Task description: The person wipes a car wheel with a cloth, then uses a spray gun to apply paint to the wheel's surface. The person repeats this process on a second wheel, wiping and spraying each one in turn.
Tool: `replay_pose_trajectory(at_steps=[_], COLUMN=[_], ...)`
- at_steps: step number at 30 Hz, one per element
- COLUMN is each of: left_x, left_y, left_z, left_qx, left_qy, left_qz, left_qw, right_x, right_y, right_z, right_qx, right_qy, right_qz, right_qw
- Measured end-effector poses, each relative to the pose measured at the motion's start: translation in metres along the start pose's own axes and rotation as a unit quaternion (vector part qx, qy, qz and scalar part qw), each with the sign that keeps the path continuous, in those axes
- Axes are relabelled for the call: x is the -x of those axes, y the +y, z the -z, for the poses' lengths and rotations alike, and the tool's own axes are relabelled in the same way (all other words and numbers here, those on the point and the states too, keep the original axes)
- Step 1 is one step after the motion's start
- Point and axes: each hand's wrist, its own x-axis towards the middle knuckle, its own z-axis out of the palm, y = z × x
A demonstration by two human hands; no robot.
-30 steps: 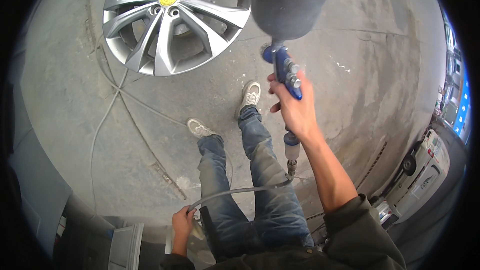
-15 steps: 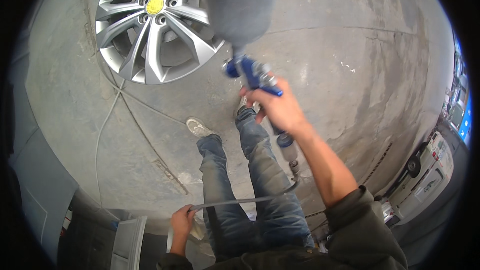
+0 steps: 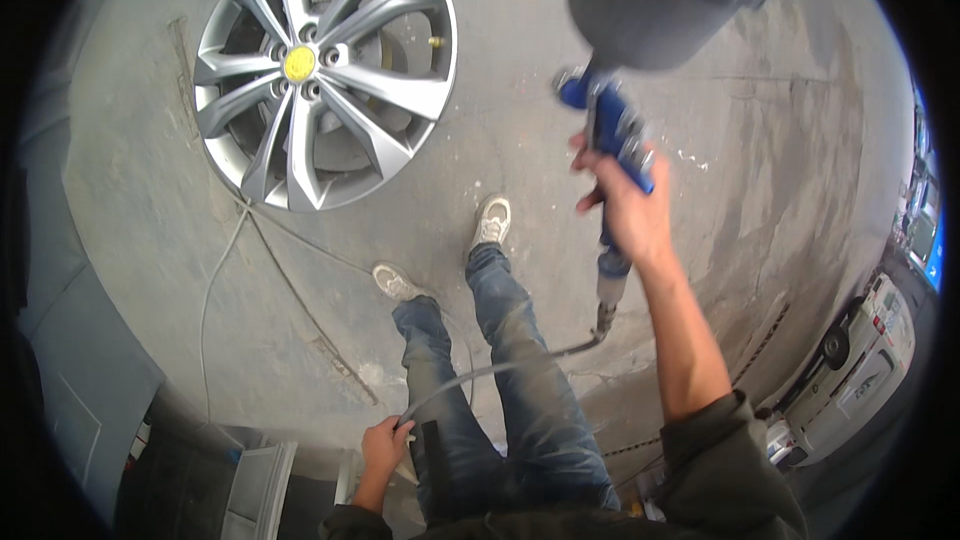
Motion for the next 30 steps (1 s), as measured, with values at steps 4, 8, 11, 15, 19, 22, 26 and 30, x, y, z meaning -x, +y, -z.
replay_pose_trajectory(at_steps=[4, 8, 11, 15, 19, 22, 26, 30], left_x=[0.009, 0.015, 0.020, 0.020, 0.016, 0.012, 0.003, -0.018], left_y=[-0.004, -0.017, -0.012, -0.009, -0.012, -0.016, -0.005, 0.018], left_z=[0.010, 0.000, 0.001, 0.006, 0.015, 0.014, 0.023, 0.047], left_qx=[-0.028, -0.059, -0.071, -0.048, -0.017, 0.010, 0.031, 0.053], left_qy=[-0.028, -0.050, -0.038, -0.001, 0.019, 0.011, -0.011, -0.027], left_qz=[0.029, 0.025, 0.027, 0.044, 0.080, 0.068, 0.058, 0.047], left_qw=[0.999, 0.997, 0.996, 0.998, 0.996, 0.998, 0.998, 0.997], right_x=[0.030, 0.038, 0.028, 0.008, -0.009, -0.020, -0.041, -0.069], right_y=[0.007, 0.008, 0.002, -0.017, -0.038, -0.056, -0.076, -0.107], right_z=[0.004, 0.010, 0.018, 0.019, 0.008, -0.004, -0.035, -0.066], right_qx=[-0.057, -0.086, -0.085, -0.059, -0.058, -0.048, -0.023, -0.033], right_qy=[-0.133, -0.186, -0.144, -0.050, -0.007, -0.002, -0.041, -0.145], right_qz=[-0.080, -0.117, -0.107, -0.071, -0.056, -0.046, -0.051, -0.071], right_qw=[0.986, 0.972, 0.980, 0.994, 0.997, 0.998, 0.998, 0.986])
